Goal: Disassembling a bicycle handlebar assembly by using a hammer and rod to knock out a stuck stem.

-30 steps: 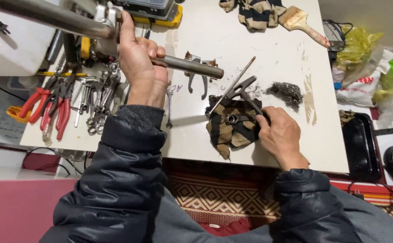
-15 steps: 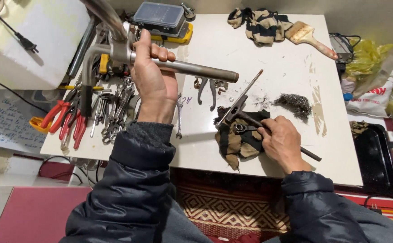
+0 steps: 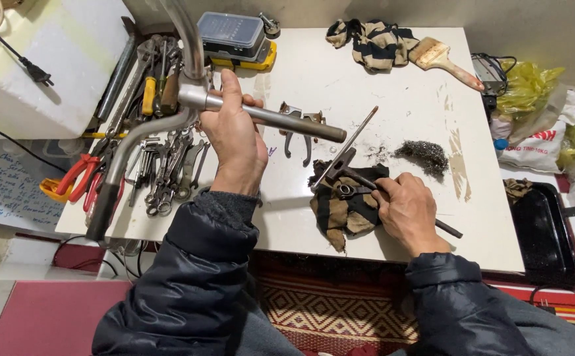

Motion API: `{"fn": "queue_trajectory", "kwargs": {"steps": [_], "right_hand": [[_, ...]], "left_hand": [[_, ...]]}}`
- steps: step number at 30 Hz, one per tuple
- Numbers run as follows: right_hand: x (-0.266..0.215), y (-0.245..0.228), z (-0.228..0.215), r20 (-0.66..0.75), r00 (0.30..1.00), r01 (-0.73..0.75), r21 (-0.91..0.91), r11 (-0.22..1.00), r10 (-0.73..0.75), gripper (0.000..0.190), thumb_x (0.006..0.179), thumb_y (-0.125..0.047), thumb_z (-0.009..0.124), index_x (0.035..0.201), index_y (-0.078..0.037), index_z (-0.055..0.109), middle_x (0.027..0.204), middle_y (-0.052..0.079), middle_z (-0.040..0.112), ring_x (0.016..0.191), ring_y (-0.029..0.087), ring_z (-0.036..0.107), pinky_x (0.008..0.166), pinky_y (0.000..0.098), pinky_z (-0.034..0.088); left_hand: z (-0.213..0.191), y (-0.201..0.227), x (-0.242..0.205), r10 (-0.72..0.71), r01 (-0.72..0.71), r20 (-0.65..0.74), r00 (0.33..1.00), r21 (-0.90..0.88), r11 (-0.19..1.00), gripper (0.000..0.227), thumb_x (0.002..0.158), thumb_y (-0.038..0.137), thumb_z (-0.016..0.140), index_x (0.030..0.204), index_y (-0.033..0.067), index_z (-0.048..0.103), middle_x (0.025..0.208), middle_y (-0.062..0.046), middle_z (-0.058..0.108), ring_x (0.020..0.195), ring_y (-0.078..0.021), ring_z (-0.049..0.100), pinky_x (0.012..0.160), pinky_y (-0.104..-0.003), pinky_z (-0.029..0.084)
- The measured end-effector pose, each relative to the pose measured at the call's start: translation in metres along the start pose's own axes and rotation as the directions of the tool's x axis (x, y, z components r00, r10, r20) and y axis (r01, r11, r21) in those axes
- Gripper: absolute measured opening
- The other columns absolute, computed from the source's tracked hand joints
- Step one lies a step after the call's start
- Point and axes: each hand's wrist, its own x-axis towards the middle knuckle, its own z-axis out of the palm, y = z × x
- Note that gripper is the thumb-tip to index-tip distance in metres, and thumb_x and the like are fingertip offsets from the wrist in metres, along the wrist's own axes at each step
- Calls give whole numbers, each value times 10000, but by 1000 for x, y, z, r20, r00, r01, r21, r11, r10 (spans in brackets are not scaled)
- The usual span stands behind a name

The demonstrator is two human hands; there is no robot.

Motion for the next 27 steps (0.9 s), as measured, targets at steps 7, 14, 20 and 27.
{"fn": "queue_trajectory", "kwargs": {"steps": [7,14,20,27], "right_hand": [[18,-76,-75,-79,990,136,420,897,-113,531,972,-388,700,1355,-30,612,1003,220,647,945,343,669,816,492,560],[20,-120,-104,8,1000,4,877,481,-22,655,891,-225,779,1450,-49,486,1202,224,646,1065,285,672,957,457,542],[21,-123,-111,-29,999,4,881,473,46,332,920,6,670,1250,-30,648,1038,96,758,874,135,714,773,206,589],[23,-120,-115,-12,994,-43,877,478,111,293,941,18,618,1233,-4,632,1061,103,727,903,152,707,845,241,612]], "left_hand": [[-8,-17,6,-80,84,-134,988,26,996,408,889,294,745,1001,60,430,652,-50,504,534,-155,601,512,-293,600],[-6,-15,2,-124,134,-183,975,41,990,394,899,297,723,969,33,439,674,-33,486,548,-136,587,489,-264,573],[-7,14,-19,-174,160,57,983,195,968,275,987,299,552,960,35,481,763,-27,477,642,-103,536,620,-226,533],[-3,28,-30,-225,201,268,937,112,973,286,893,103,507,1152,-18,500,931,-108,674,809,-163,638,787,-292,533]]}}
